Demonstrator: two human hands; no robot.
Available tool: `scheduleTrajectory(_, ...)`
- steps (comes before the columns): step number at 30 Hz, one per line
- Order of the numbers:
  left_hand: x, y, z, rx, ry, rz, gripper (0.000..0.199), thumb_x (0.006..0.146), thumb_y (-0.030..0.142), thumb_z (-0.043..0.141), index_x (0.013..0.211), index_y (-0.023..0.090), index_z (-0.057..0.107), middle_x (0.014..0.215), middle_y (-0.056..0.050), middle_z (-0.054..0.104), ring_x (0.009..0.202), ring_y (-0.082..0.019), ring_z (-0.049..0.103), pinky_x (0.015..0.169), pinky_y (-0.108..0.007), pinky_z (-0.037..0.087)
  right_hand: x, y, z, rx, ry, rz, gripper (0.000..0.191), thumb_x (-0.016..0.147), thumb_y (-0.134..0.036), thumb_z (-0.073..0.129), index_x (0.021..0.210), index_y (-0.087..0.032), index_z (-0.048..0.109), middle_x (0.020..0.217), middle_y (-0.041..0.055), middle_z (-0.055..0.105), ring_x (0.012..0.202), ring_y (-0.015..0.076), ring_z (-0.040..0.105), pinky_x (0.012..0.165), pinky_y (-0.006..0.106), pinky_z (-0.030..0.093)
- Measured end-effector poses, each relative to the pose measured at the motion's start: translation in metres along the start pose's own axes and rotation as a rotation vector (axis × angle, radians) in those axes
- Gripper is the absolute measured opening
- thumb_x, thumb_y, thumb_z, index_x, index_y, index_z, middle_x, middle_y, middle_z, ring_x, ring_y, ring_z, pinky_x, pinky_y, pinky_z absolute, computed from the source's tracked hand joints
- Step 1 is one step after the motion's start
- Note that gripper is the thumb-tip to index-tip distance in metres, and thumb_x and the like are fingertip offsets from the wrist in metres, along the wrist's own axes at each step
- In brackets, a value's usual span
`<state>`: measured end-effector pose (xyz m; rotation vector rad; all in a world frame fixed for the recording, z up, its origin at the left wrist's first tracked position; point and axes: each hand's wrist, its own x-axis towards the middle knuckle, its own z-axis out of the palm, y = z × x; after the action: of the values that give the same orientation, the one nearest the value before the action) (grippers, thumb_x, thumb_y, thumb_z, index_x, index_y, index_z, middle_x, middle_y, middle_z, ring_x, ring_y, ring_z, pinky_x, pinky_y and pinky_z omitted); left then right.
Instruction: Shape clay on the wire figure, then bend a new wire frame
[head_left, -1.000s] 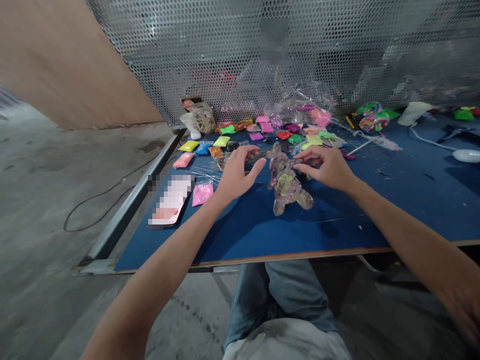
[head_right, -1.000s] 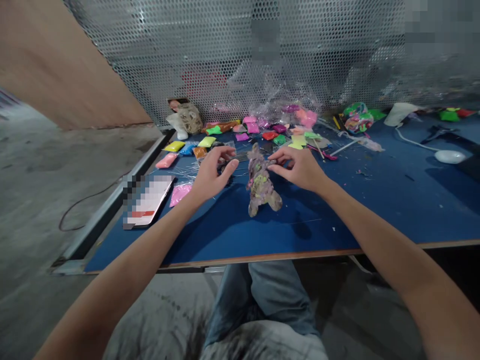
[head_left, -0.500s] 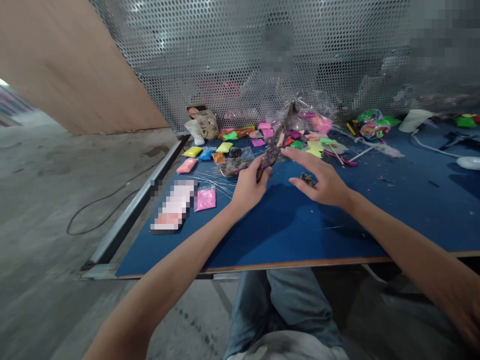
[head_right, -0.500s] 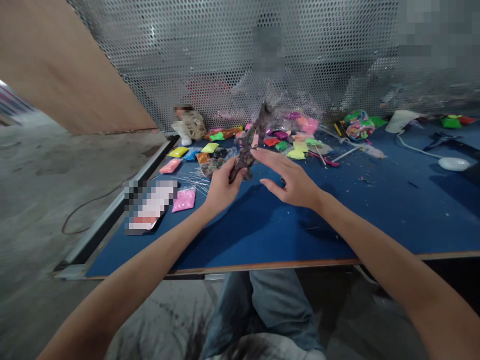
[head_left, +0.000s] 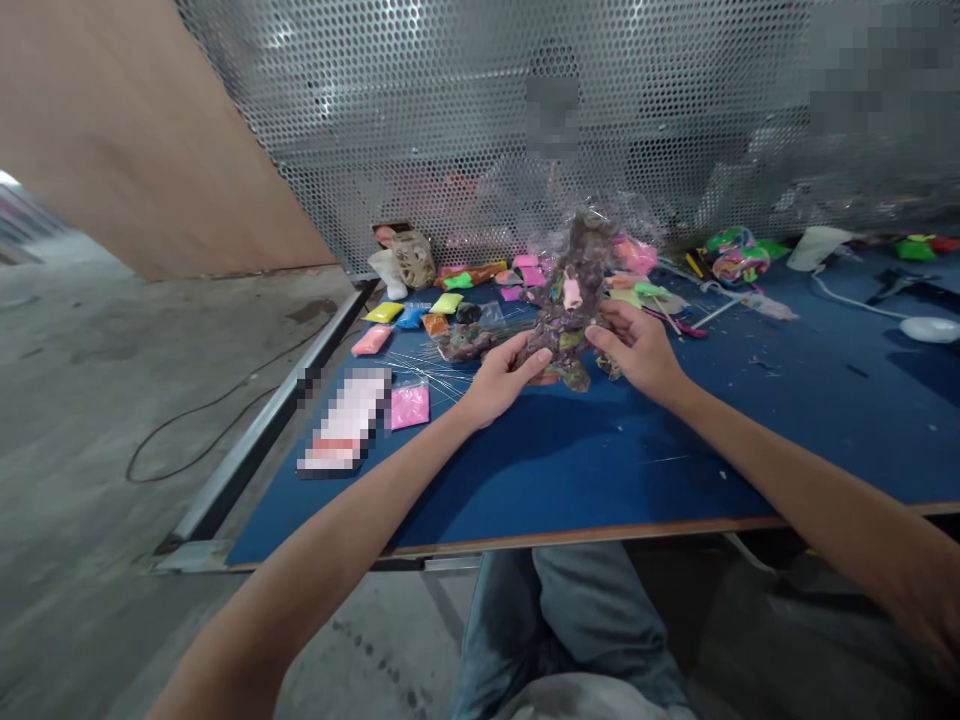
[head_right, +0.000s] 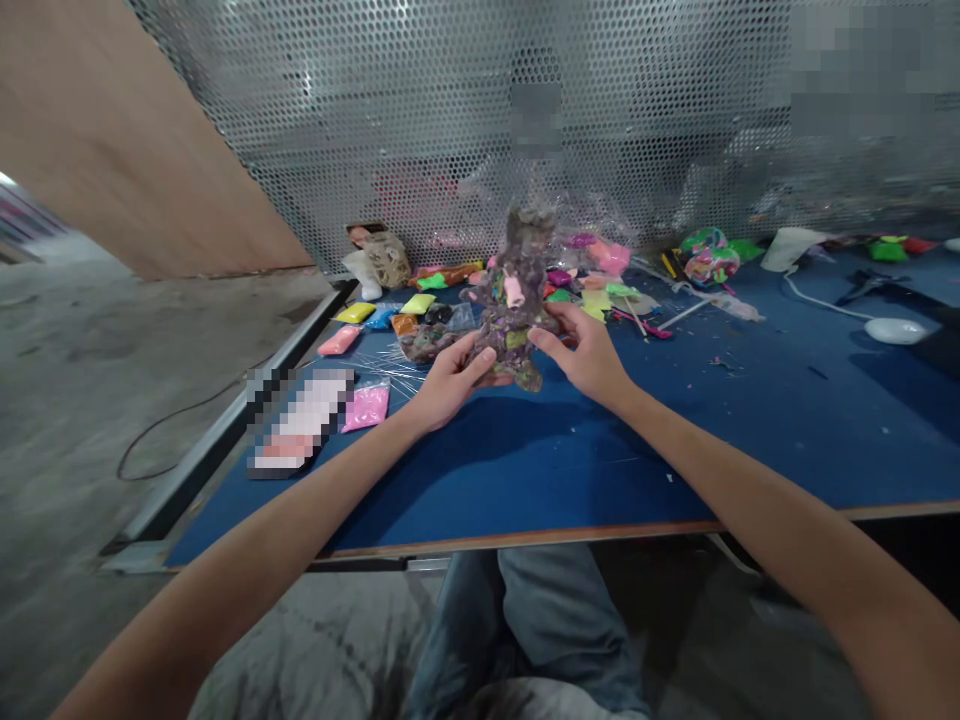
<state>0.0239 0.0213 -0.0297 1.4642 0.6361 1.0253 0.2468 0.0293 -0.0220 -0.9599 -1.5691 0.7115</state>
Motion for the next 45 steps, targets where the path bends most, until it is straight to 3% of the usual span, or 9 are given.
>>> scheduleTrajectory(5,0.003,0.001,-0.010,0.109,0.106,0.012,0.049,0.084,0.046,0.076,0.124,0.018,0.066,0.113,-0.008,0.074,0.102,-0.022,0.070,0.089,-0.037,0.061,0.004,0.002,-0.011,0.075,0.014,0.035,0.034,0.080,-0.048,0.077,0.102,-0.023,0.069,0.087,0.0025,0.075,0.072,0.0192,0.070,0.071,0.038,0.061)
scheduleTrajectory(9,0.003,0.007,-0.018,0.243,0.195,0.088,0.034,0.084,0.044,0.075,0.104,0.016,0.074,0.095,-0.006,0.076,0.088,-0.017,0.070,0.085,-0.034,0.059,0.005,0.002,-0.019,0.020,-0.020,0.017,0.029,0.079,-0.043,0.080,0.099,-0.022,0.073,0.087,0.0028,0.076,0.074,0.0190,0.071,0.072,0.037,0.061)
scheduleTrajectory(13,-0.001,0.013,-0.020,0.372,0.143,0.151,0.033,0.086,0.042,0.073,0.110,0.018,0.074,0.101,-0.006,0.075,0.086,-0.017,0.068,0.081,-0.032,0.057,0.004,-0.001,-0.018,0.028,-0.033,-0.011,0.026,0.080,-0.039,0.079,0.099,-0.023,0.074,0.084,0.0025,0.076,0.069,0.0179,0.070,0.068,0.037,0.061)
scheduleTrajectory(19,-0.005,0.018,-0.013,0.386,0.081,0.180,0.042,0.087,0.045,0.070,0.121,0.020,0.069,0.118,-0.007,0.072,0.104,-0.022,0.068,0.091,-0.034,0.055,0.003,-0.007,-0.015,0.115,-0.072,0.025,0.024,0.082,-0.041,0.078,0.097,-0.022,0.073,0.058,-0.0023,0.066,0.048,0.0152,0.062,0.049,0.032,0.054)
scheduleTrajectory(24,-0.004,0.020,-0.014,0.439,0.167,0.171,0.047,0.085,0.050,0.072,0.120,0.019,0.070,0.113,-0.007,0.073,0.096,-0.020,0.068,0.086,-0.034,0.055,0.001,-0.010,-0.015,0.085,-0.073,-0.009,0.023,0.080,-0.039,0.079,0.095,-0.023,0.073,0.060,-0.0018,0.068,0.050,0.0155,0.064,0.052,0.033,0.054)
scheduleTrajectory(29,-0.005,0.031,-0.005,0.533,0.189,0.183,0.035,0.090,0.052,0.067,0.089,0.018,0.074,0.081,-0.002,0.069,0.068,-0.014,0.057,0.063,-0.028,0.046,-0.002,-0.015,-0.013,0.071,-0.092,-0.059,0.022,0.082,-0.038,0.078,0.096,-0.022,0.072,0.064,-0.0013,0.069,0.053,0.0145,0.065,0.054,0.032,0.056)
scheduleTrajectory(31,-0.006,0.034,0.000,0.540,0.212,0.214,0.035,0.093,0.051,0.064,0.086,0.018,0.074,0.076,-0.001,0.066,0.064,-0.012,0.052,0.059,-0.027,0.041,-0.004,-0.018,-0.012,0.069,-0.093,-0.079,0.021,0.083,-0.037,0.078,0.097,-0.023,0.072,0.065,-0.0015,0.070,0.054,0.0141,0.065,0.055,0.031,0.056)
scheduleTrajectory(42,-0.011,0.037,-0.005,0.736,0.237,0.289,0.039,0.097,0.053,0.056,0.085,0.018,0.070,0.079,-0.003,0.068,0.072,-0.015,0.058,0.064,-0.027,0.045,-0.015,-0.025,0.001,0.140,-0.181,-0.047,0.024,0.083,-0.039,0.077,0.096,-0.023,0.063,0.066,-0.0027,0.066,0.055,0.0150,0.065,0.056,0.033,0.058)
scheduleTrajectory(45,-0.010,0.035,-0.006,0.802,0.220,0.291,0.040,0.099,0.053,0.052,0.101,0.017,0.070,0.092,-0.005,0.072,0.080,-0.017,0.064,0.073,-0.029,0.049,-0.010,-0.019,-0.001,0.000,-0.147,-0.050,0.022,0.085,-0.039,0.074,0.098,-0.023,0.066,0.072,-0.0006,0.068,0.056,0.0148,0.063,0.055,0.032,0.054)
